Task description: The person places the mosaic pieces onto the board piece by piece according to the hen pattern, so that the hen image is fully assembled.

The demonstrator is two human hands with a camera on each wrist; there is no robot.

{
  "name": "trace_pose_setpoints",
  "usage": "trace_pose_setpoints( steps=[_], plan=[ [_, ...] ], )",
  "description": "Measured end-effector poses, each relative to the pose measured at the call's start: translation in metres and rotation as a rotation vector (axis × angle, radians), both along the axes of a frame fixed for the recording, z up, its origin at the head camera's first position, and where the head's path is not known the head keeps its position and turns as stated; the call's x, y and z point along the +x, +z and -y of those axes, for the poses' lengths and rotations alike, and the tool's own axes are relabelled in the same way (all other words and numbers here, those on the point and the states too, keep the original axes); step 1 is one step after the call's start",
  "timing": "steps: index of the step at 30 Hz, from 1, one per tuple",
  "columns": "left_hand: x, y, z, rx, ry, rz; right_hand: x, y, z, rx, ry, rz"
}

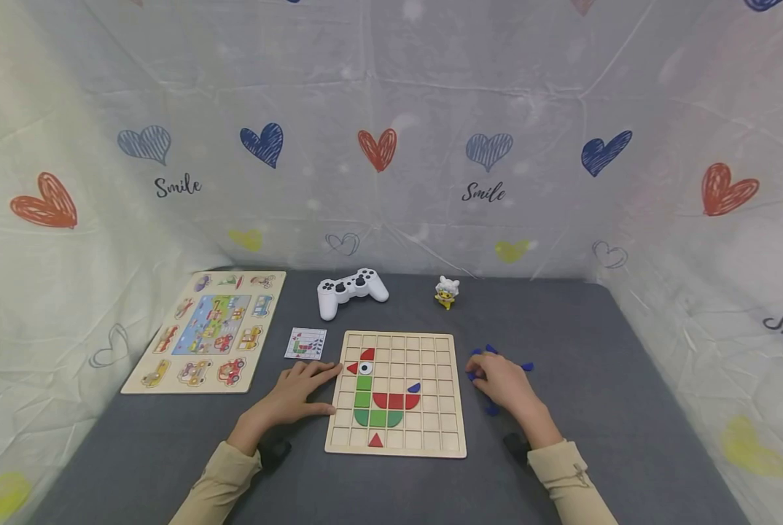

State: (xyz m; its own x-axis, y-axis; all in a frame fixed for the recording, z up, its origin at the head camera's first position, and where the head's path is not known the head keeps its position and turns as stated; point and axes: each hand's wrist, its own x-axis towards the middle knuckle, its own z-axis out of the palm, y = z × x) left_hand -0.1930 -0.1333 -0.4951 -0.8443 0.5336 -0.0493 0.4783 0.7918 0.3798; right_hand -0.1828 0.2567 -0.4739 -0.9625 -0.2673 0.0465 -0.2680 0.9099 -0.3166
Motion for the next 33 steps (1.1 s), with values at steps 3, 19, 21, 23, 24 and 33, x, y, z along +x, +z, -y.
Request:
trace_pose_setpoints(
  steps=[3, 19, 21, 23, 24, 33],
  plan=[
    [0.0, 0.0, 0.0, 0.005, -0.001, -0.003, -0.001, 0.0, 0.003, -0.001, 0.011, -0.019],
    [0.001, -0.001, 0.001, 0.008, 0.002, 0.005, -0.01, 0.002, 0.032, 0.012, 0.087, -0.043],
    [0.002, 0.0, 0.0, 0.008, 0.003, 0.015, -0.01, 0.002, 0.036, 0.011, 0.091, -0.033],
    [0.002, 0.0, 0.0, 0.006, 0.002, 0.016, -0.011, 0.002, 0.039, 0.003, 0.1, -0.026],
    [0.002, 0.0, 0.0, 0.008, 0.002, 0.016, -0.011, 0.002, 0.04, -0.001, 0.108, -0.025],
    [0.001, 0.0, 0.0, 0.013, -0.002, 0.015, -0.014, -0.002, 0.049, -0.007, 0.171, -0.079]
  ],
)
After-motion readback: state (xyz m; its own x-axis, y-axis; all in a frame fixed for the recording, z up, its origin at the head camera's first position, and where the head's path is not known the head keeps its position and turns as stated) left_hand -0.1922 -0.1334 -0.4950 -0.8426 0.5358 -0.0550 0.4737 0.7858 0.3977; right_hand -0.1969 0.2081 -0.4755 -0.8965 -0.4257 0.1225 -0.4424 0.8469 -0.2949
